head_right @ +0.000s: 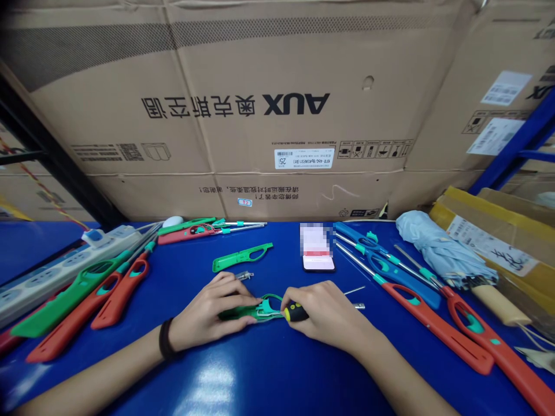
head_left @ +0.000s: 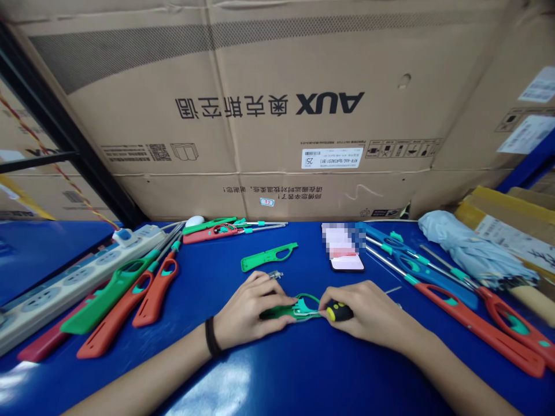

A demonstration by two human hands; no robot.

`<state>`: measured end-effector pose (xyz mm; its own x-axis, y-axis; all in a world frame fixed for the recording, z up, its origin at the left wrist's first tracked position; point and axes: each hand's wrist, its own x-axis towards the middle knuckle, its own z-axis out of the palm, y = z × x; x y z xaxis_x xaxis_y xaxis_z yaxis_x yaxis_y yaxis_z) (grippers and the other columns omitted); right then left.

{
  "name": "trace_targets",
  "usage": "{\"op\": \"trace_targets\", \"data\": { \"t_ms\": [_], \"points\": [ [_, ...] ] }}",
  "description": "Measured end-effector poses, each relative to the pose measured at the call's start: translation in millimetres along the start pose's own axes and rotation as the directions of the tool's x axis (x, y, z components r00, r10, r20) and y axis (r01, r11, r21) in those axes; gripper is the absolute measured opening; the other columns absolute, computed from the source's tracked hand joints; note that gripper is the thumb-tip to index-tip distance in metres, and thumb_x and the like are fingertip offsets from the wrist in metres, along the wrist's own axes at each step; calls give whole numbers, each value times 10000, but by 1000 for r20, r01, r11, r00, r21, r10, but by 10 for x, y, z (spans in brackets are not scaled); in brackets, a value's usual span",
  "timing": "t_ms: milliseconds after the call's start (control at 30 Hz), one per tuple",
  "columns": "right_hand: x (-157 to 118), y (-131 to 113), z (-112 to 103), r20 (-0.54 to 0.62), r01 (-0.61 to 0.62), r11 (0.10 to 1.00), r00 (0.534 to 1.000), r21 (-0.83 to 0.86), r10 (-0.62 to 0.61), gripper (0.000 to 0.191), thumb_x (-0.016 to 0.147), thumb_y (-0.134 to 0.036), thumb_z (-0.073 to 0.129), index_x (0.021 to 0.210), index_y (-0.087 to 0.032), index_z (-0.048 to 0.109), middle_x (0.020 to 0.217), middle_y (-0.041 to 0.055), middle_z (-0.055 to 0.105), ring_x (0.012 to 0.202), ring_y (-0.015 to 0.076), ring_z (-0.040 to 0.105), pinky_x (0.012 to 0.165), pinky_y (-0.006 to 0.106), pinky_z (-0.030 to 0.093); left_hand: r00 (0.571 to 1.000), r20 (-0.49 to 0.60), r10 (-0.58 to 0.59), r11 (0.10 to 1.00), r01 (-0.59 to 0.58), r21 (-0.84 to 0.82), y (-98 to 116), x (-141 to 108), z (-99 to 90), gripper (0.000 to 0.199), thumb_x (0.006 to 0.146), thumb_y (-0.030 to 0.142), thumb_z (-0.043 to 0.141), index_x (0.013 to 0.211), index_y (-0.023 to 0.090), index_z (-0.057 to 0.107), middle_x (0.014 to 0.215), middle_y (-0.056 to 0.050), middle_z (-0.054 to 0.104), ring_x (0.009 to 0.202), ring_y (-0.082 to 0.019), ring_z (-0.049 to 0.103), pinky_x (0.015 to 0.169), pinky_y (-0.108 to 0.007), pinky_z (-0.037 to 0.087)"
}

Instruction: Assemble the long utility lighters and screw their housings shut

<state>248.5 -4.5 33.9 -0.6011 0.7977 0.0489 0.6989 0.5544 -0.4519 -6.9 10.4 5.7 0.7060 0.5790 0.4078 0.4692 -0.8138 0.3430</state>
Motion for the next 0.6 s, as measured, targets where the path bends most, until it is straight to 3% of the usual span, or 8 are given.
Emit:
{"op": "trace_targets", "data": {
  "t_ms": [233,400,533,600],
  "points": [
    [4,-28,11,50,86,996,995,8,-86,291,769,-67,559,956,-258,674,874,-8,734,773,172,681,643,220,408,1000,-14,9,1000,-9,14,0,-4,-4,231,868,344,629,1068,237,670,881,-21,665,815,-163,598,805,-322,391],
    [-1,-58,54,19,118,992,993,-46,-118,202,805,-168,605,983,-243,661,853,-8,731,726,169,678,611,228,397,1000,-16,11,999,-10,38,15,-1,15,243,877,382,610,1065,240,670,873,-22,676,811,-161,608,801,-320,390],
    [26,-90,168,-75,201,974,975,-107,-209,163,889,-290,574,1032,-233,627,860,-2,705,725,156,667,579,234,370,991,-78,105,986,-94,135,11,21,-87,587,671,638,695,1076,214,666,879,-40,694,793,-196,620,861,-379,374],
    [46,-105,224,-91,236,958,963,-162,-253,137,899,-277,559,1004,-232,635,830,-4,683,665,143,646,545,241,346,979,-136,152,970,-121,211,-42,26,-221,628,642,666,686,1070,207,665,885,-45,699,779,-200,621,900,-411,351]
  ]
}}
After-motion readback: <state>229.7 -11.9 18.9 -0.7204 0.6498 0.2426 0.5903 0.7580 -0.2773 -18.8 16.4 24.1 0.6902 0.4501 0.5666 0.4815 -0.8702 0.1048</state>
